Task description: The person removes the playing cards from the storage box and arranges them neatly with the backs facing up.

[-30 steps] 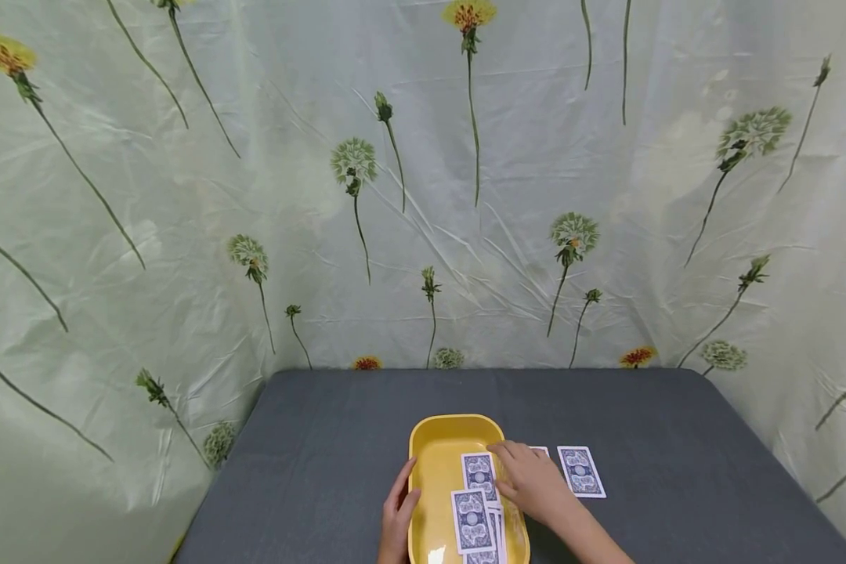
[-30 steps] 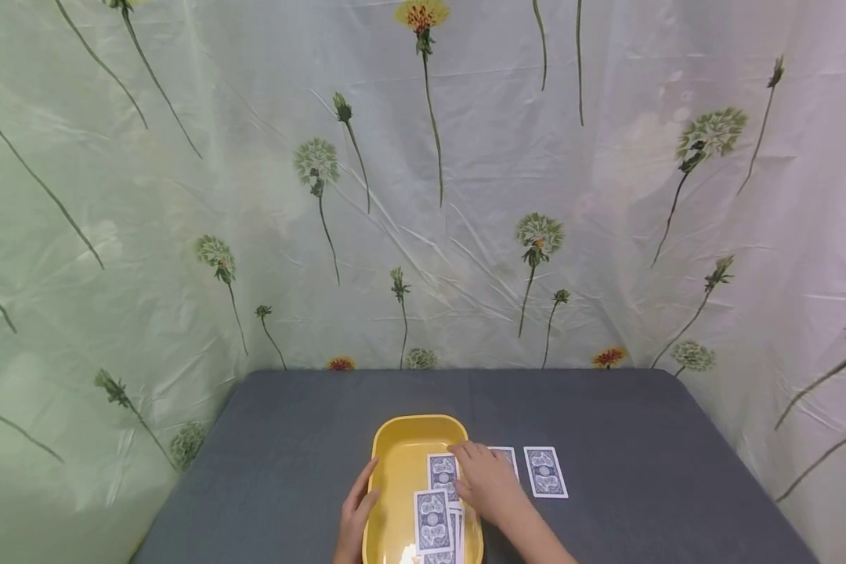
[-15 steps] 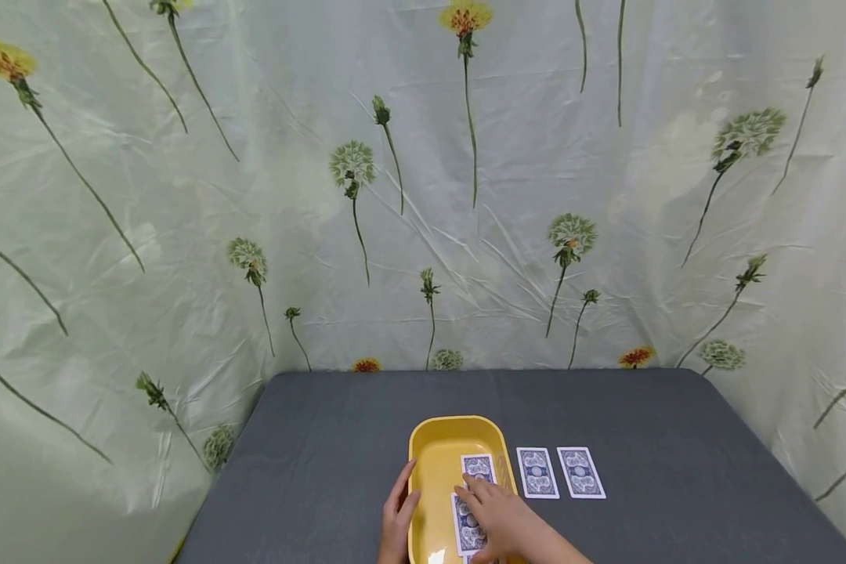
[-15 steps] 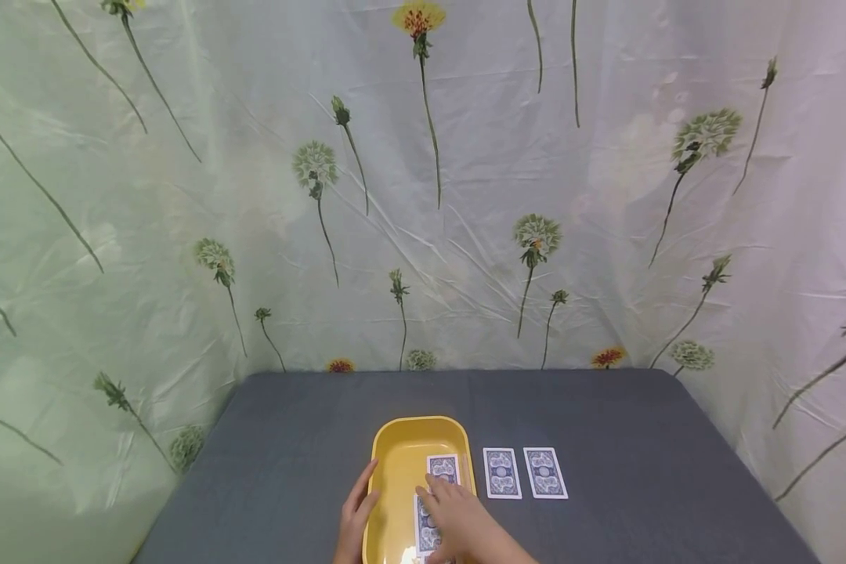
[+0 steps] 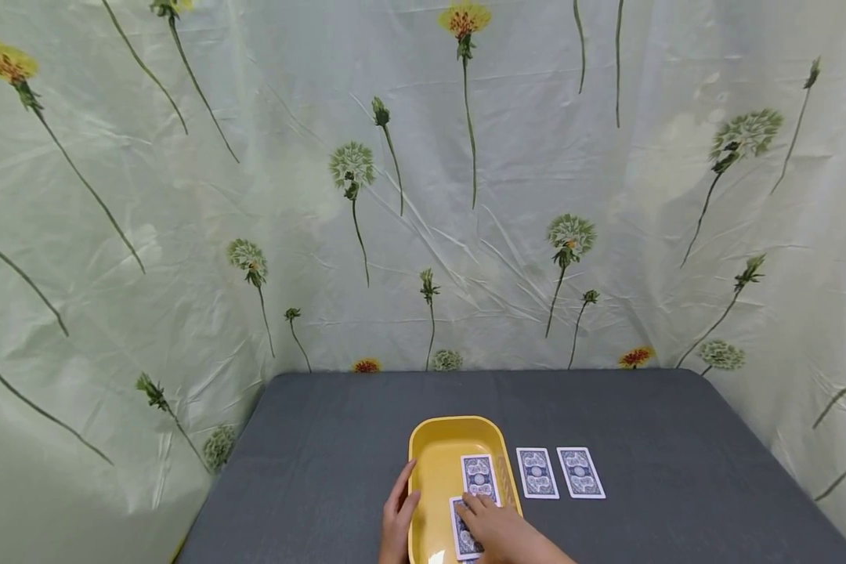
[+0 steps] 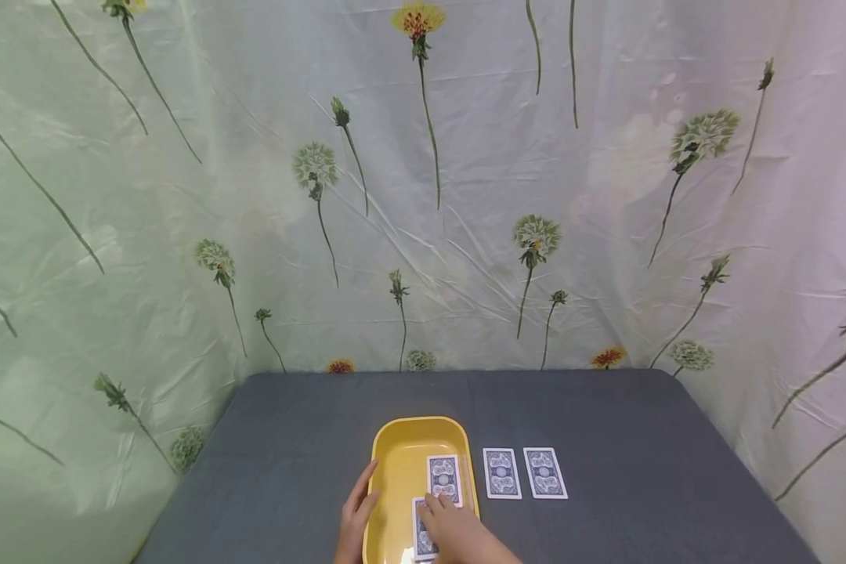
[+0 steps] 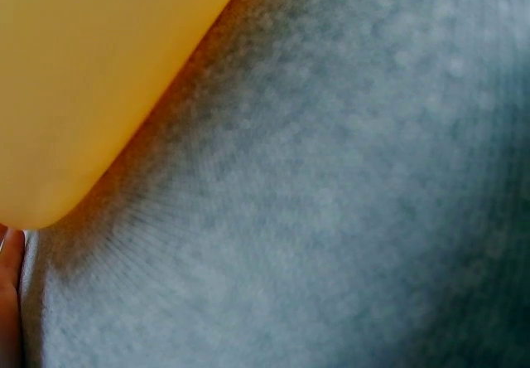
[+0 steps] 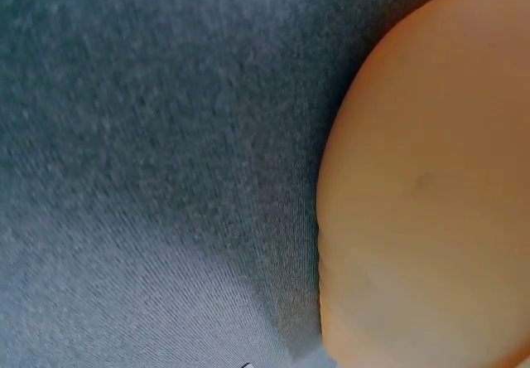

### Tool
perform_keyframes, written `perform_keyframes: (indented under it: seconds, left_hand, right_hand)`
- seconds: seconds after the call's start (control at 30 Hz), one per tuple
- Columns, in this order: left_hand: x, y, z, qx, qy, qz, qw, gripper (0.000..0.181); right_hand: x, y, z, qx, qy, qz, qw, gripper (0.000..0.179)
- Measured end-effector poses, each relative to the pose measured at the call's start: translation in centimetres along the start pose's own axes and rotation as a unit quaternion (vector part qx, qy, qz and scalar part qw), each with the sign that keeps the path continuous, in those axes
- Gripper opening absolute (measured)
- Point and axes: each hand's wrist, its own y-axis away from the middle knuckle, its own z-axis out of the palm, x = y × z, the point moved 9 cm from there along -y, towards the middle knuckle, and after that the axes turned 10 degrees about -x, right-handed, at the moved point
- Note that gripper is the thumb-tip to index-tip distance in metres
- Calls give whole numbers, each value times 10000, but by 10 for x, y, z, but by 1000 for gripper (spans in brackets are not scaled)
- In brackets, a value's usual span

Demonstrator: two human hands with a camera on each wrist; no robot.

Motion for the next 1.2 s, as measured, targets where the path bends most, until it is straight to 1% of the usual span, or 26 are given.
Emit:
perform_keyframes:
  seconds: [0.13,0.23,0.3,0.33,0.47,0.53,0.7,0.83,0.97,1.07,1.2]
  left_hand:
    - [1,0,0,16,-6,46,10000,49]
    - [1,0,0,-14,20,36,10000,50]
    - [1,0,0,-30,24,37,10000,50]
    - [1,0,0,-42,44,46,10000,50]
    - [3,-1,-1,-34,30,103,9999,51]
    - [4,0,-1,-50,43,227,9997,51]
    - [8,0,1,-203,116,531,9983,51]
    - [7,0,1,-222,142,570,9980,51]
    - [6,-1,0,-109,34,504,9987,50]
    - [4,-2,-1,-41,-28,378,9993,49]
    - [2,-2,-2,5,-94,210,9997,50]
  right_hand:
    - [1,0,2,-306,-736,28,9968,75]
    - [1,0,1,-341,-884,21,9955,74]
    - [1,-1,0,-289,-752,-17,9967,73]
    - [0,-1,-2,-194,-606,-64,9980,71]
    - [-4,-2,-11,314,27,-281,9991,64]
    - [-5,-2,-14,532,238,-348,9977,63]
    - [-4,-3,-13,701,241,-455,9962,70]
    - [-9,1,-16,1144,291,-753,9902,68]
    - [-13,5,-19,1446,306,-957,9844,61]
    - [-16,7,-21,1483,269,-1015,9834,62]
    - [-21,11,-22,1592,557,-1126,9792,66]
